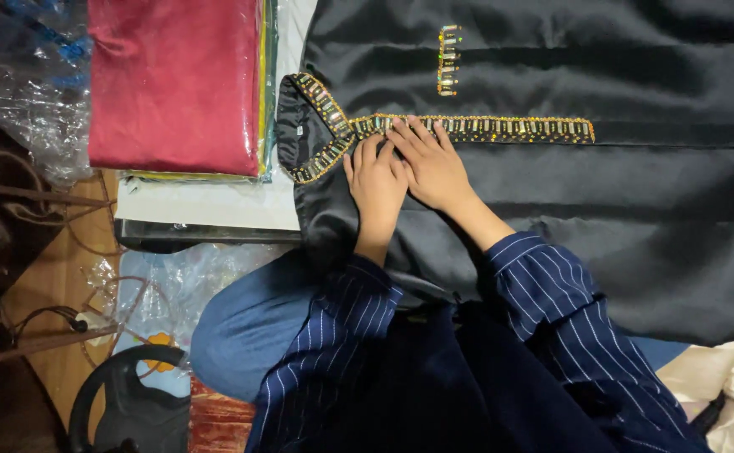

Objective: Fold and smooth a decorated black garment on a flat surface

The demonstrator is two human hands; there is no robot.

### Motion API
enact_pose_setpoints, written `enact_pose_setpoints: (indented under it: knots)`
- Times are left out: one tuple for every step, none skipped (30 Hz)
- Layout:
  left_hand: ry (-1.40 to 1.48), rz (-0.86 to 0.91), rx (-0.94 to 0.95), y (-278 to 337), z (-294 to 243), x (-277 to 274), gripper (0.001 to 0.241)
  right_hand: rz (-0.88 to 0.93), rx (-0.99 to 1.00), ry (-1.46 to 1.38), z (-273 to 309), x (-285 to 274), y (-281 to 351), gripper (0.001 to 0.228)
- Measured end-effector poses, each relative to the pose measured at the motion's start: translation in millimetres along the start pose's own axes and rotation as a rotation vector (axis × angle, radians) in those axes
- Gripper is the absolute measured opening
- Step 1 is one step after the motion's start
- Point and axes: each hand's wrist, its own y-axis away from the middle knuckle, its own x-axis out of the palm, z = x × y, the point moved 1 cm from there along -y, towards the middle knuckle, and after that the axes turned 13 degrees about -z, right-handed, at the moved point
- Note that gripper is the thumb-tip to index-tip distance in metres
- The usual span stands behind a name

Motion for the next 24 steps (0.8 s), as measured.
enact_pose_setpoints:
  knots:
    - [0.0, -0.001, -0.002, -10, 0, -6, 0.025, 0.001, -0.002, 0.0, -2, 1, 0, 0.06]
    - [0.065, -0.069, -0.071, -19, 2, -13, 0.02, -0.001, -0.009, 0.016, -3, 3, 1, 0.061]
    - [0.13, -0.138, -0.14, -28, 3, -20, 0.015, -0.002, -0.016, 0.031, -4, 4, 2, 0.062]
    - [0.129, -0.142, -0.139, -28, 16, -8, 0.015, -0.005, -0.019, 0.031, -4, 5, 2, 0.062]
    - [0.127, -0.16, -0.242, -28, 29, 4, 0.036, -0.004, -0.011, 0.024, -5, 5, 1, 0.062]
    - [0.12, -0.173, -0.349, -26, 44, 13, 0.059, 0.002, -0.001, 0.012, -3, 5, 3, 0.062]
    - [0.116, -0.172, -0.351, -32, 52, 19, 0.059, 0.006, -0.003, 0.008, -2, 6, 1, 0.062]
    - [0.148, -0.099, -0.429, -37, 60, 25, 0.061, -0.001, 0.022, -0.008, -2, 7, -2, 0.064]
    - [0.18, -0.025, -0.507, -41, 68, 31, 0.066, -0.008, 0.046, -0.025, -3, 8, -4, 0.067]
    - [0.18, -0.025, -0.507, -44, 73, 37, 0.066, -0.007, 0.046, -0.025, 1, 10, -7, 0.067]
    - [0.177, 0.015, -0.573, -46, 79, 43, 0.068, -0.038, 0.082, -0.026, 5, 11, -10, 0.069]
    - [0.175, 0.055, -0.635, -50, 85, 51, 0.07, -0.073, 0.119, -0.026, 8, 13, -14, 0.071]
    - [0.176, 0.055, -0.633, -51, 86, 49, 0.07, -0.075, 0.12, -0.026, 14, 13, -14, 0.071]
    - [0.153, 0.139, -0.676, -52, 89, 48, 0.068, -0.133, 0.101, 0.029, 21, 12, -15, 0.073]
    - [0.13, 0.223, -0.717, -54, 91, 48, 0.066, -0.19, 0.082, 0.084, 27, 12, -17, 0.077]
    - [0.126, 0.225, -0.719, -54, 90, 45, 0.066, -0.187, 0.083, 0.081, 27, 16, -16, 0.077]
    - [0.146, 0.199, -0.737, -54, 89, 42, 0.057, -0.218, 0.047, 0.123, 26, 19, -15, 0.077]
    - [0.168, 0.17, -0.753, -57, 89, 40, 0.048, -0.251, 0.01, 0.165, 25, 22, -16, 0.077]
    - [0.166, 0.17, -0.753, -63, 83, 33, 0.048, -0.251, 0.01, 0.164, 23, 25, -17, 0.077]
    - [0.23, 0.121, -0.733, -68, 77, 25, 0.039, -0.28, -0.021, 0.178, 22, 28, -15, 0.075]
    - [0.293, 0.073, -0.712, -74, 71, 16, 0.03, -0.308, -0.053, 0.192, 21, 30, -14, 0.074]
    - [0.295, 0.075, -0.712, -72, 78, 24, 0.03, -0.306, -0.051, 0.194, 21, 32, -13, 0.074]
    - [0.334, 0.015, -0.634, -70, 84, 31, 0.026, -0.307, -0.051, 0.21, 20, 34, -12, 0.072]
    - [0.371, -0.048, -0.554, -71, 91, 38, 0.022, -0.31, -0.052, 0.224, 20, 36, -12, 0.071]
